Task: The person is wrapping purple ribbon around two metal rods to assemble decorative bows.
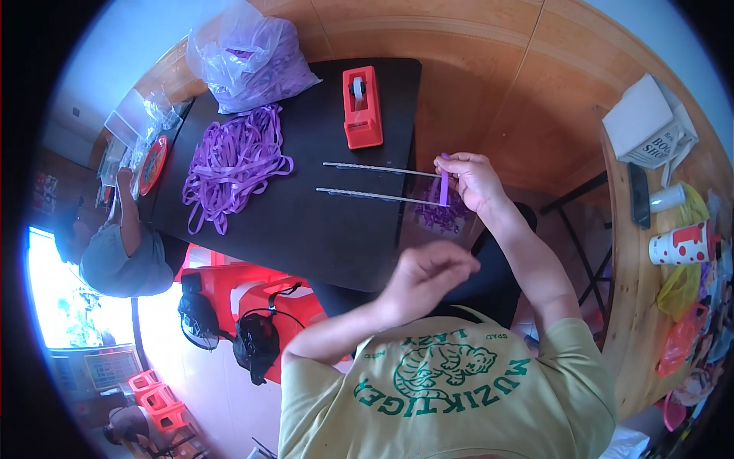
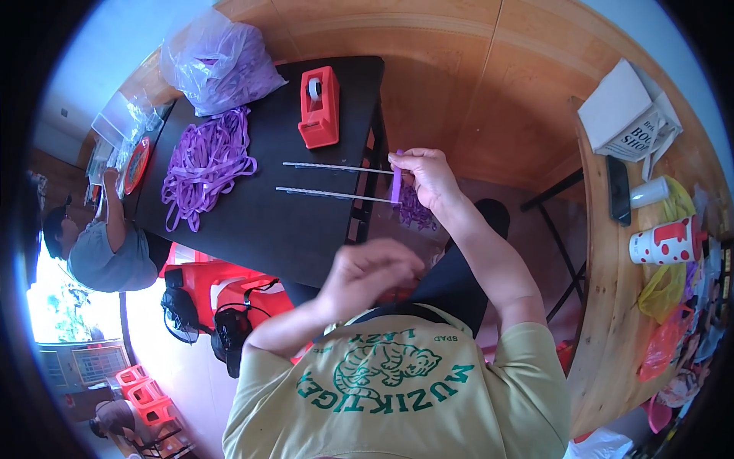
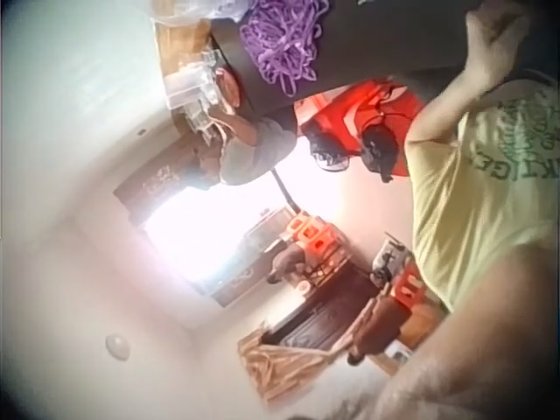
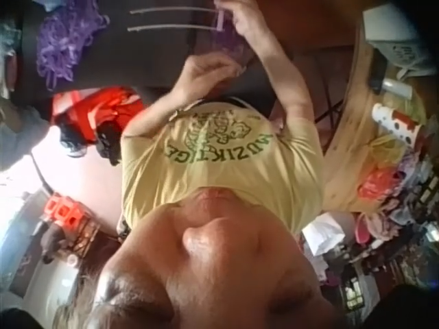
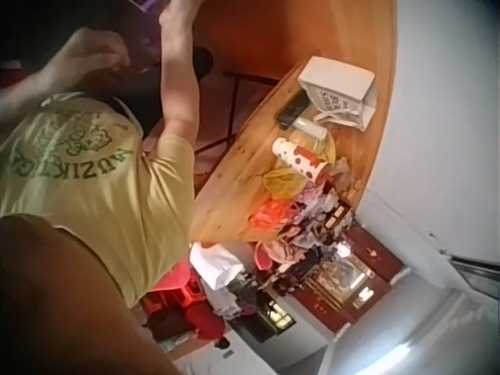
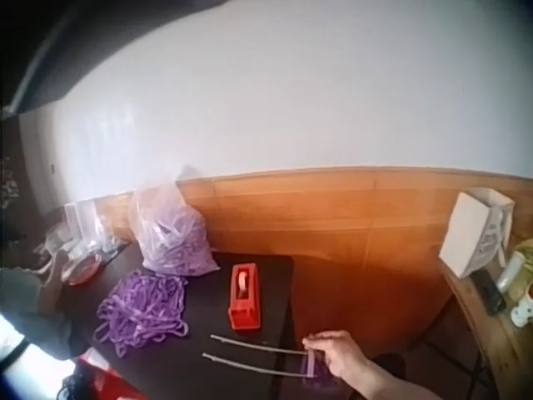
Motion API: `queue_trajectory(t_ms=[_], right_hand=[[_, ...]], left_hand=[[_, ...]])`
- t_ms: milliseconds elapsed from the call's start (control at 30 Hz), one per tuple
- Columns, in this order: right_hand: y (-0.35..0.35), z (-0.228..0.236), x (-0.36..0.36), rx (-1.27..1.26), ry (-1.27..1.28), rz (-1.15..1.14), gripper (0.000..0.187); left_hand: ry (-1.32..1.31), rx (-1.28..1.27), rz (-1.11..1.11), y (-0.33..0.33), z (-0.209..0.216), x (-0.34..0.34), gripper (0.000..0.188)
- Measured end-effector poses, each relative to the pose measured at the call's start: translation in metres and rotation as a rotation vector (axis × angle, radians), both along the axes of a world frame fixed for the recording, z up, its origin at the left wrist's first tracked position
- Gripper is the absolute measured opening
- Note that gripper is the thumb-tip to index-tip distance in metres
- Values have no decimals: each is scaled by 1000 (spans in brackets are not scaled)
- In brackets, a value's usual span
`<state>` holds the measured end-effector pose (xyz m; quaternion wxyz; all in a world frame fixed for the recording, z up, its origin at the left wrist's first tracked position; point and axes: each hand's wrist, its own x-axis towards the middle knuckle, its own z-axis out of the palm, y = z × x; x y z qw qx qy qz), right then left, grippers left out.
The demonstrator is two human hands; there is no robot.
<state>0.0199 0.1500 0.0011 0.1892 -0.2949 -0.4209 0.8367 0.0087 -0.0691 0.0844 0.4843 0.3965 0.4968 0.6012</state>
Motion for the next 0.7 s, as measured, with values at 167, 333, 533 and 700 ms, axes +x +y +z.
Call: queue_trajectory(t_ms=[167, 333, 533, 700], right_hand=[[0, -3, 1, -110, -18, -32, 3], [-6, -6, 4, -148, -15, -134, 2], [-7, -15, 2, -258, -33, -113, 5], [-9, -29, 6, -377, -6, -62, 11]], left_hand=[[37, -210, 223, 9, -128, 7, 19], [231, -12, 561, 57, -149, -17, 26], [493, 232, 757, 101, -136, -40, 37], [422, 362, 699, 111, -136, -48, 36]])
